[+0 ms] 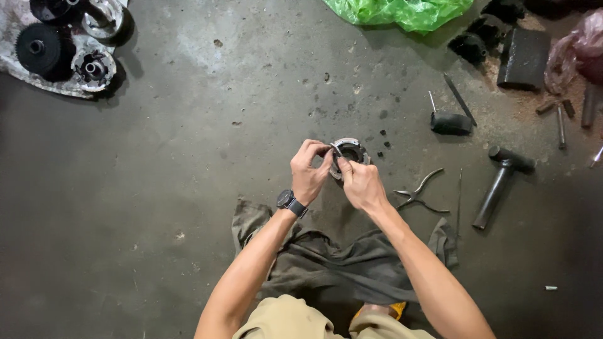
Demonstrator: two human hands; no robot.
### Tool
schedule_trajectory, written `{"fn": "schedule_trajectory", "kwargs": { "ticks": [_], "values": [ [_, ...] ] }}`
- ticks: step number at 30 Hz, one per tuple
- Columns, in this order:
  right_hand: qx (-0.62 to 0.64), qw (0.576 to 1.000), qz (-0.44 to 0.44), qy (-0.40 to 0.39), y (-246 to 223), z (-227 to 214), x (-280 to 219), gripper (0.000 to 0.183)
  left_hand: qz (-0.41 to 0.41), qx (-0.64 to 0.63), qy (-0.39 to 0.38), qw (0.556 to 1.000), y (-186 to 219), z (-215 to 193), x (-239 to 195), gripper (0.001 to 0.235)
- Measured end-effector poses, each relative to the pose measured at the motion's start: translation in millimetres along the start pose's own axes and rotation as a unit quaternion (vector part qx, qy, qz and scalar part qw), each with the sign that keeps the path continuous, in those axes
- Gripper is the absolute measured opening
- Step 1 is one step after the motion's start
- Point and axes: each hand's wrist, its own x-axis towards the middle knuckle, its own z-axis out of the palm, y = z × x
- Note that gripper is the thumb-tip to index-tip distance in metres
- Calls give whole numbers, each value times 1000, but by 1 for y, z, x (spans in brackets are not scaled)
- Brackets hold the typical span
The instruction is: The person sits on the floor of a repair workshop, spreads a cloth, and disassembles a round metal clutch hub assembly by hand, prying out internal shoe components with a small hand tool and pliers. They set the worked hub aside and reach for another part at the end.
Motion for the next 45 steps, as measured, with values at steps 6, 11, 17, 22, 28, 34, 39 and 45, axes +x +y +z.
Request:
{"fn": "schedule_trajectory", "kwargs": {
  "ticks": [6,11,17,22,28,34,39,45],
  "values": [
    [44,997,70,-9,39,1,13,47,3,131,-105,986,-78,3,23,8],
    [209,958,198,-9,70,-25,3,44,21,450,-252,856,-120,6,34,11],
    [315,909,158,221,132,-4,-32,31,-92,483,-312,813,22,58,33,108],
    [315,904,270,106,147,3,-51,38,210,511,-350,756,-87,87,-11,106],
    [158,963,219,-1,160,28,-86,39,69,421,-448,786,-9,38,30,132],
    [40,963,239,-115,124,27,-67,41,97,357,-384,846,-55,51,20,121],
    [24,971,210,-112,123,27,-49,40,96,286,-383,873,-52,47,37,116],
    [-6,986,153,-73,109,25,-38,41,72,279,-401,870,-51,46,40,117]
  ]
}}
